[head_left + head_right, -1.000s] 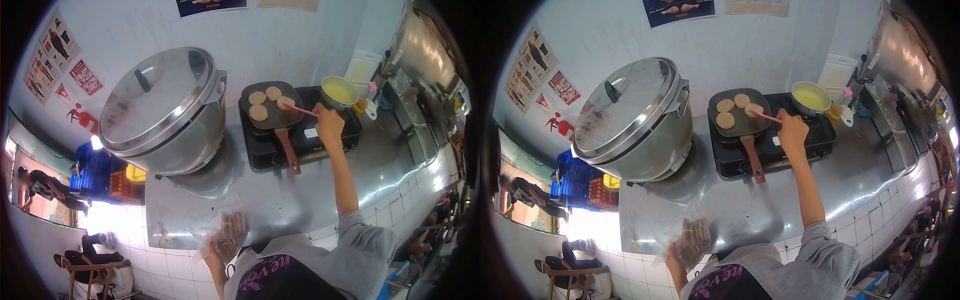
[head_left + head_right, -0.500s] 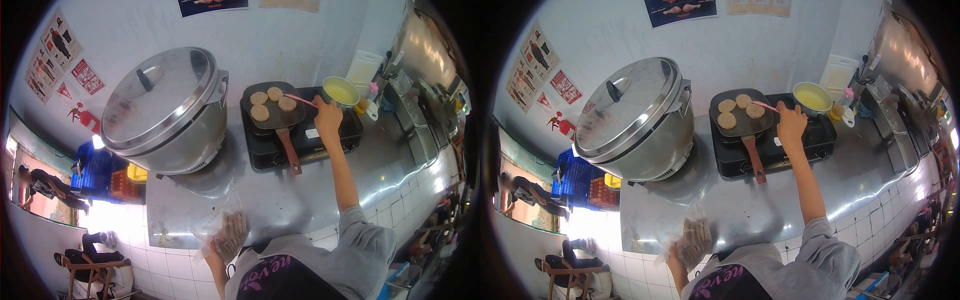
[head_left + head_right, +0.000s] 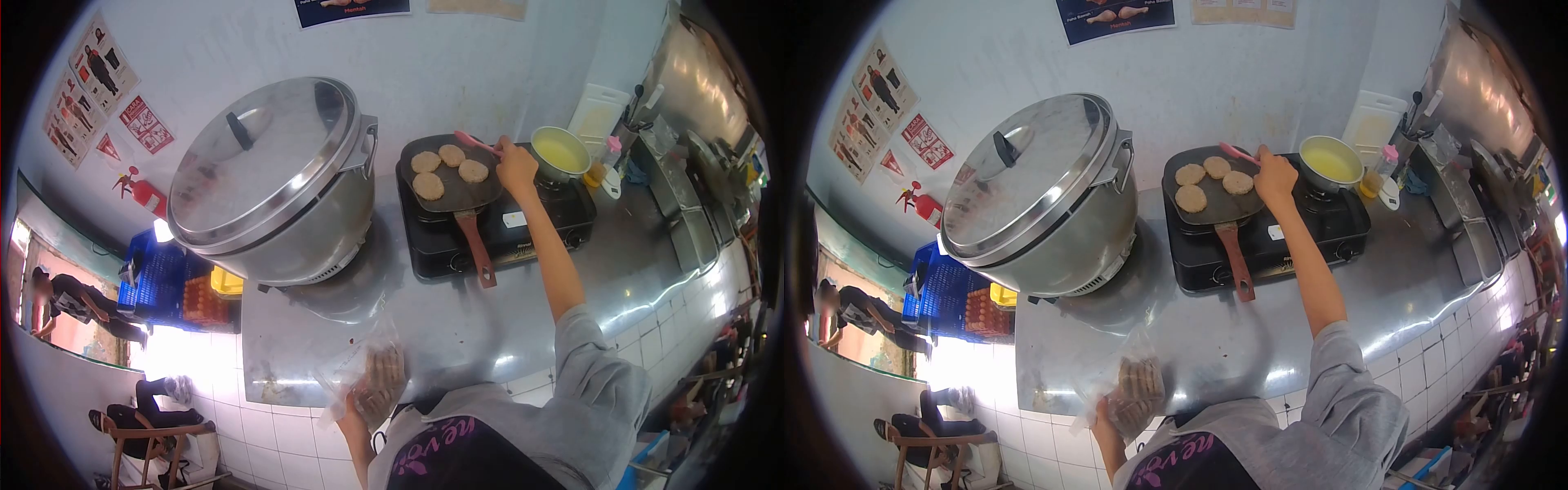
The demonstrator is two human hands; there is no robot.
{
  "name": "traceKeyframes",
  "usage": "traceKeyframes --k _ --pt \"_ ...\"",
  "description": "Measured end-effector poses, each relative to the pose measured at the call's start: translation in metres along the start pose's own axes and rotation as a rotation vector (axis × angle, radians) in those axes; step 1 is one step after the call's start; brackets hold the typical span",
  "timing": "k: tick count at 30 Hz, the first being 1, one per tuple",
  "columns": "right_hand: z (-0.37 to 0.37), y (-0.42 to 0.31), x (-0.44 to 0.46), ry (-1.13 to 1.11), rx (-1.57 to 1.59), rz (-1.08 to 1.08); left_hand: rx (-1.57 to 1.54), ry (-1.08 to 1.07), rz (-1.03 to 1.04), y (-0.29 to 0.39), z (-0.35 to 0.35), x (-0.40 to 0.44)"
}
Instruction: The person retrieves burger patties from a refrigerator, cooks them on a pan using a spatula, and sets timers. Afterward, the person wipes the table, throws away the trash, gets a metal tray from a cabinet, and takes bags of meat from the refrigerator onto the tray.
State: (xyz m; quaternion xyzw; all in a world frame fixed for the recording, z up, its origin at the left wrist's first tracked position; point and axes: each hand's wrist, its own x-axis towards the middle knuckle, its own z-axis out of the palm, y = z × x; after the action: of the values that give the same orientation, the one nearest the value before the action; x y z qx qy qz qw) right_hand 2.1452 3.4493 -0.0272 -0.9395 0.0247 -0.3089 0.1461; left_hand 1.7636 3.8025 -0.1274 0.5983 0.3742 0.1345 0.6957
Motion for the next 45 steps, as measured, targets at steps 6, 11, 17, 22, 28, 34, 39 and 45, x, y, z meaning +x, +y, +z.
traceKeyframes --k 6,11,17,22,28,34,39,45 --pt "-0.022 -0.011 -0.007 0.071 -0.177 0.004 0.043 0.007 0.000 0.006 0.003 -0.002" --pt "-0.026 -0.006 -0.007 0.123 -0.362 -0.283 0.039 -0.008 -0.053 0.000 -0.001 0.005" --pt "-0.042 -0.008 0.006 0.162 -0.426 -0.360 0.051 -0.031 -0.059 -0.001 -0.003 0.008" --pt "-0.044 -0.011 0.004 0.111 -0.412 -0.383 0.045 -0.019 -0.040 -0.002 -0.001 0.007" --pt "-0.058 -0.009 -0.006 0.099 -0.393 -0.337 0.019 -0.015 -0.033 0.002 0.002 0.004" --pt "-0.070 0.018 -0.023 0.067 -0.262 -0.261 0.002 -0.005 -0.011 -0.002 0.002 0.004" --pt "-0.073 0.041 -0.046 0.027 -0.155 -0.191 0.081 0.046 0.028 -0.007 0.003 0.002" --pt "-0.072 0.045 -0.063 0.061 0.036 -0.043 0.217 0.054 0.091 -0.010 0.008 -0.003"
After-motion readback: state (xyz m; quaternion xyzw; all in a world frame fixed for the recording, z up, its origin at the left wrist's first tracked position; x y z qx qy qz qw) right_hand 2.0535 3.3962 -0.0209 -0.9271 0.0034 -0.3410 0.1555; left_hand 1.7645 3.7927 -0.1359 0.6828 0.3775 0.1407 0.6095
